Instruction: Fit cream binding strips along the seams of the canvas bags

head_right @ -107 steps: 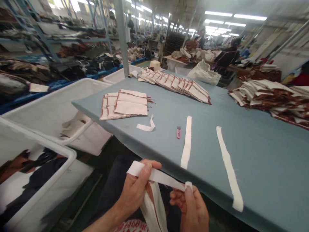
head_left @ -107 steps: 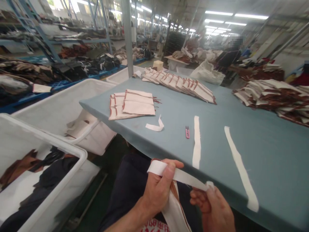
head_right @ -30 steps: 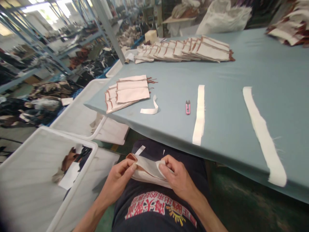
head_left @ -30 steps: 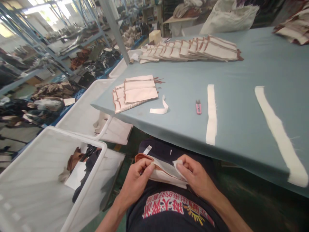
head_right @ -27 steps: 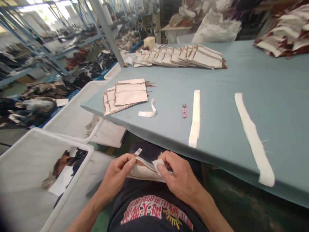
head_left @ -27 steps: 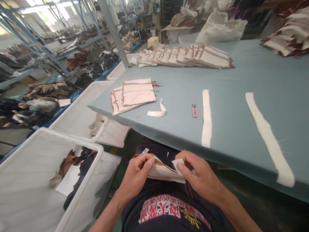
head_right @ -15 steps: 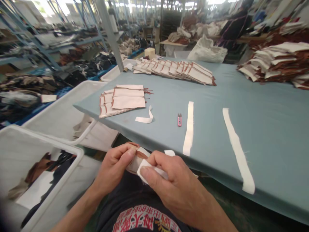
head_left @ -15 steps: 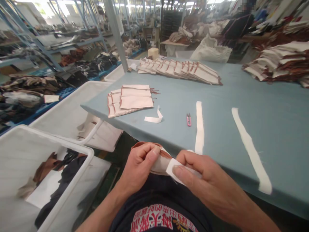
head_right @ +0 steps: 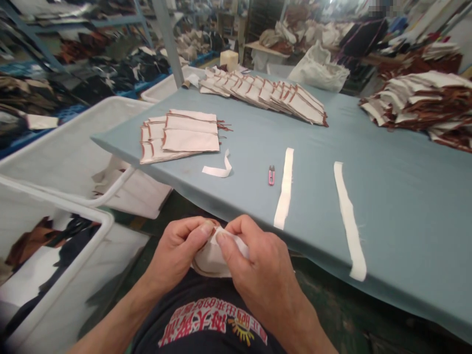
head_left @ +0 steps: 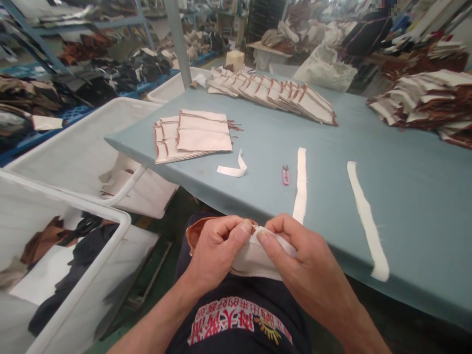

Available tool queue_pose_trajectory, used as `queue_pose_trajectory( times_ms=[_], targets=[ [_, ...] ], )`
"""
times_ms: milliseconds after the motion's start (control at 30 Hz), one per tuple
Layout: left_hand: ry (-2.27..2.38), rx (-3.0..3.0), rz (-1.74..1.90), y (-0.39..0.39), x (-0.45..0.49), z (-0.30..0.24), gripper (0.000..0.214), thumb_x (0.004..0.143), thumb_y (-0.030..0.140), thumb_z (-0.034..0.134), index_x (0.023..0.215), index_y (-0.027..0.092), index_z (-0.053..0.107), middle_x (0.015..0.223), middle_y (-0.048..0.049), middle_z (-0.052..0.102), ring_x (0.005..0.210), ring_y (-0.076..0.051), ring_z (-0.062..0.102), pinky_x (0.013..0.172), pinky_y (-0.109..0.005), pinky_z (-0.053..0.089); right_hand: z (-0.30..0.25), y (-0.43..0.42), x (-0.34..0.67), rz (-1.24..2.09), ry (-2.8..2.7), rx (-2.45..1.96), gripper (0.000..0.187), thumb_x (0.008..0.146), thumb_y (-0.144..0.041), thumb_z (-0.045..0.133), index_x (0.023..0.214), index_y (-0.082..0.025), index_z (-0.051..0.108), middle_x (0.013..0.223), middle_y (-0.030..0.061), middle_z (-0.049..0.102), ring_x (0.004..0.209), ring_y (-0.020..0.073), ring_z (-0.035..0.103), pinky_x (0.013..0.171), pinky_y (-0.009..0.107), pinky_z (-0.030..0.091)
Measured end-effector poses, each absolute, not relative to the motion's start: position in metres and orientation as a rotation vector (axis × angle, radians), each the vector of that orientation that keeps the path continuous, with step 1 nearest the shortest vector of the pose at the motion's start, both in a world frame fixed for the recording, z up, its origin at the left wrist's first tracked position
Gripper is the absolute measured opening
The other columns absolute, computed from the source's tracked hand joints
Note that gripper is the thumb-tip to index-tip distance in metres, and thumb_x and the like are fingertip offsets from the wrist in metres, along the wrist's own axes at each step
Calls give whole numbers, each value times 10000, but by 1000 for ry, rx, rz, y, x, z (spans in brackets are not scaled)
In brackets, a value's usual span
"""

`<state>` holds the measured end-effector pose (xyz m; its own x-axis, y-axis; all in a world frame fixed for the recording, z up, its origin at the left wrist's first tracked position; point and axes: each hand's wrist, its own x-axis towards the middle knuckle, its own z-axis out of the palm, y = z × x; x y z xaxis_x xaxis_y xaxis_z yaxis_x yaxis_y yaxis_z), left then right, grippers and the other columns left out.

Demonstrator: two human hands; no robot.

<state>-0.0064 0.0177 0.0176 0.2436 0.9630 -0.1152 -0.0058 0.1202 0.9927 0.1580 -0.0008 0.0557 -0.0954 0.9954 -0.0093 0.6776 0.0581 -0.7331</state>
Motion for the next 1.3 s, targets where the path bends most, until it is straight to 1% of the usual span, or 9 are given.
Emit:
queue_pose_trajectory(
  times_ms=[167,300,500,700,900,1033,1100,1167,1300],
  targets=[
    [1082,1083,944,18,-6,16,404,845,468,626,643,119,620,630,-17,535,583,-109,418,515,-213,336,43,-6,150,618,-1769,-1698,241,947,-388,546,768,-241,608,588,-44,642,489,152,573,495,257,373],
    [1098,1042,945,18,-6,15,399,824,470,646,649,111,647,608,-7,522,553,-94,390,494,-204,312,37,-8,146,502,-1769,-1688,224,948,-361,560,772,-234,616,602,-40,664,490,151,593,502,254,381],
    [1123,1033,952,17,-6,16,399,830,469,642,651,112,648,581,13,493,530,-82,355,475,-199,287,30,-9,142,351,-1799,-1680,210,947,-341,590,774,-226,624,581,-43,657,474,151,597,507,259,357],
    [1146,1071,988,17,-7,11,396,864,449,628,621,136,606,571,28,465,540,-87,344,482,-202,291,22,-10,134,264,-1754,-1752,237,947,-364,583,763,-223,633,570,-19,671,508,190,643,528,274,336],
    [1158,1117,976,15,-11,8,369,893,432,620,690,128,672,629,9,553,576,-101,421,525,-204,348,22,-9,130,366,-1712,-1828,259,950,-397,568,762,-229,627,591,2,692,546,213,666,555,280,348],
    [1080,1110,931,15,-12,13,244,825,368,691,831,125,720,790,-47,712,690,-149,586,633,-227,466,22,-8,130,395,-1678,-1861,264,949,-412,563,763,-234,621,594,4,696,551,214,663,555,285,339],
    [1066,1115,923,15,-11,13,221,791,309,715,909,122,727,843,-62,743,756,-170,637,700,-242,503,21,-7,130,413,-1673,-1872,266,952,-416,558,766,-235,615,598,2,696,557,214,664,564,286,342],
    [1086,1137,932,14,-9,12,201,786,261,703,926,119,727,857,-63,751,773,-168,649,721,-242,510,19,-7,130,429,-1668,-1879,268,957,-419,552,772,-234,611,612,4,703,581,219,676,579,289,344],
    [1155,1220,946,13,-8,8,130,828,227,658,873,127,729,836,-44,747,722,-139,623,672,-222,489,15,-8,128,483,-1641,-1890,271,959,-419,543,776,-233,613,655,14,728,620,228,693,594,288,342]
  ],
)
